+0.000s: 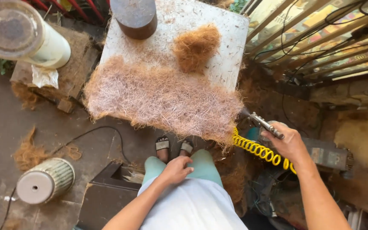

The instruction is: Spraying a liquid onto a coconut fiber mat and then drying it with a hairdryer.

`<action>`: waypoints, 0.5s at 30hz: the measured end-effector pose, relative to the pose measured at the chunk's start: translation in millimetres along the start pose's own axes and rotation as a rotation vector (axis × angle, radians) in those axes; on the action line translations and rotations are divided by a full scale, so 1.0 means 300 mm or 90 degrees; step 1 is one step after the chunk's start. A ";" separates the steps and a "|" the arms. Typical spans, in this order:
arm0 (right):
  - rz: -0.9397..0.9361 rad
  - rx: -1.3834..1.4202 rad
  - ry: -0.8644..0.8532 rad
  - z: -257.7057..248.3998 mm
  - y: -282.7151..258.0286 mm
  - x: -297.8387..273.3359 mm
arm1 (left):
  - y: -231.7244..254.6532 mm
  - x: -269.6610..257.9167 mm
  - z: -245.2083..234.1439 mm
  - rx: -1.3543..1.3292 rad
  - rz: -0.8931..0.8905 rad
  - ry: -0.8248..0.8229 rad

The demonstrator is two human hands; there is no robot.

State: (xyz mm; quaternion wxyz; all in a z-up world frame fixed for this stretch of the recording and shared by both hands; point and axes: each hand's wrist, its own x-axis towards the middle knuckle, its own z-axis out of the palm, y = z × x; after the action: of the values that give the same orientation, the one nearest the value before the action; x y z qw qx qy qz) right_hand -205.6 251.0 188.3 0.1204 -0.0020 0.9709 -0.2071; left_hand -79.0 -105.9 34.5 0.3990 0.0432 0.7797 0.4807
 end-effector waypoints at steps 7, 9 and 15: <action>-0.039 0.012 -0.203 -0.091 -0.122 0.203 | 0.226 0.203 0.213 0.032 0.114 -0.002; -0.020 0.108 -0.251 -0.094 -0.177 0.266 | 0.389 0.267 0.252 0.027 0.100 -0.127; 0.043 -0.007 -0.359 -0.131 -0.445 0.393 | 0.749 0.437 0.358 -0.121 0.092 -0.047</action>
State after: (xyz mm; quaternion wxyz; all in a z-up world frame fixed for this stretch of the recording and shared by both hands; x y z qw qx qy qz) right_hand -335.4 138.5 249.5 0.3924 -0.0279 0.8998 -0.1889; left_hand -167.7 150.0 111.0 0.3944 0.0791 0.7102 0.5777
